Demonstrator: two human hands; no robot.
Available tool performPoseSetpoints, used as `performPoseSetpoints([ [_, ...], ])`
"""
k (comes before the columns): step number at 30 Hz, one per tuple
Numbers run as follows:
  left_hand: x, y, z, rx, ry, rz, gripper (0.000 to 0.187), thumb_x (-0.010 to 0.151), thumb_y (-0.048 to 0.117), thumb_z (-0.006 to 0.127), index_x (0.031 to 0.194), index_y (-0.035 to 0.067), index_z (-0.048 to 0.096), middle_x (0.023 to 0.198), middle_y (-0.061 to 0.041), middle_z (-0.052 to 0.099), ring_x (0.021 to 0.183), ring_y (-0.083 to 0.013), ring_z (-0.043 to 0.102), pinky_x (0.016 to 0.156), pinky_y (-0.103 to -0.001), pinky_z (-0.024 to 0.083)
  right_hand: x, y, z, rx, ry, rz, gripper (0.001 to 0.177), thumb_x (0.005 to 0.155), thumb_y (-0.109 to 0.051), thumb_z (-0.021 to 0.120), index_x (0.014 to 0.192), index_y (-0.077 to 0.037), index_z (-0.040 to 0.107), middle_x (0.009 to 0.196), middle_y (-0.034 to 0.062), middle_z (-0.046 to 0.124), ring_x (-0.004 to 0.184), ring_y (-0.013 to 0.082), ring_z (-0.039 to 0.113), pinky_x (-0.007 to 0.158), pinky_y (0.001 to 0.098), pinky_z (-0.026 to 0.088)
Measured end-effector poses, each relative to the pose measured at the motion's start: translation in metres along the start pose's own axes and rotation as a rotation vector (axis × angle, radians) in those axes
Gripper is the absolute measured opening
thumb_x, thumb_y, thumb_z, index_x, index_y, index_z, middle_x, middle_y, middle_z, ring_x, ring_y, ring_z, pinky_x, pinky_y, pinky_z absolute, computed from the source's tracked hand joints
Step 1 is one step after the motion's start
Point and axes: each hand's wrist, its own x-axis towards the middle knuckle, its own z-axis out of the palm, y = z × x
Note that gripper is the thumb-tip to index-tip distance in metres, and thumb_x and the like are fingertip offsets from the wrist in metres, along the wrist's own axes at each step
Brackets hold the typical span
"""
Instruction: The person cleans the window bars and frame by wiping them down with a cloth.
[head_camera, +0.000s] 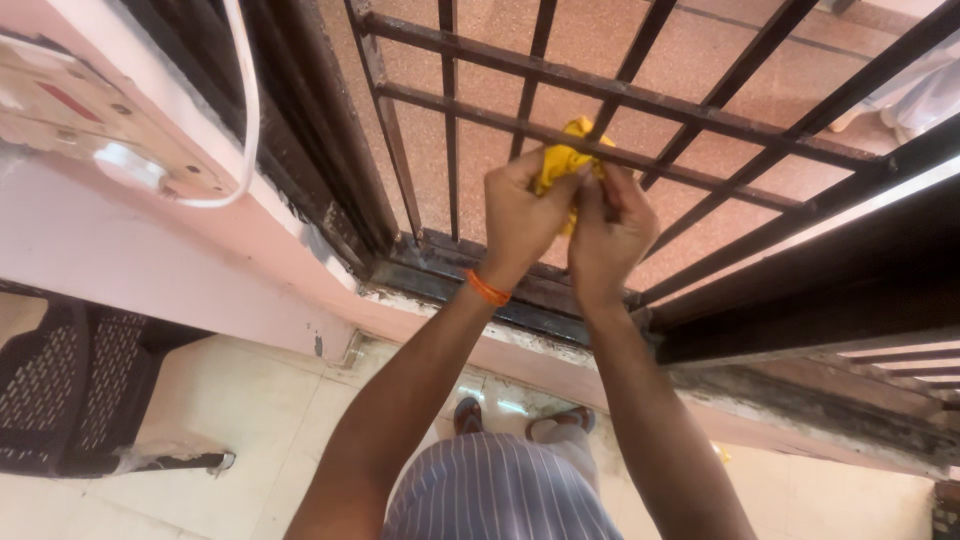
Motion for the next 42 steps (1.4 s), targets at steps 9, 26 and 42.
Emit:
performPoseSetpoints([
  [9, -0.016, -0.03, -0.001, -0.21, -0.024, -0.184, 0.02, 0.095, 0.01, 0.073, 0.112, 0.001, 0.077, 0.081, -0.002, 0.072, 0.067, -0.0022, 0.059, 0.053, -0.022, 0.044, -0.016, 0.024, -0.001, -0.238, 0.073, -0.077, 0.031, 0.104, -0.001, 0.063, 0.134, 0.001, 0.068, 0.087, 0.0059, 0.073, 0.067, 0.0054, 0.058, 0.057, 0.0202, 0.044],
  [26, -0.007, -0.012, 0.002, -0.209, -0.044, -0.2, 0.016, 0.097, 0.013, 0.074, 0.106, 0.001, 0.078, 0.071, 0.0, 0.065, 0.061, -0.004, 0.056, 0.051, -0.023, 0.043, 0.002, 0.002, -0.006, -0.12, 0.077, 0.152, 0.02, 0.108, -0.002, 0.065, 0.124, 0.006, 0.075, 0.086, 0.0055, 0.068, 0.069, 0.0075, 0.05, 0.058, 0.0235, 0.038],
  [42, -0.034, -0.033, -0.01, -0.083, -0.023, -0.253, 0.02, 0.095, 0.011, 0.075, 0.109, -0.002, 0.078, 0.079, -0.001, 0.073, 0.069, -0.0031, 0.062, 0.057, -0.022, 0.049, -0.033, 0.025, -0.004, -0.174, 0.028, 0.224, 0.031, 0.102, -0.008, 0.067, 0.132, 0.0, 0.07, 0.088, 0.0033, 0.069, 0.07, 0.0055, 0.057, 0.059, 0.0205, 0.045],
])
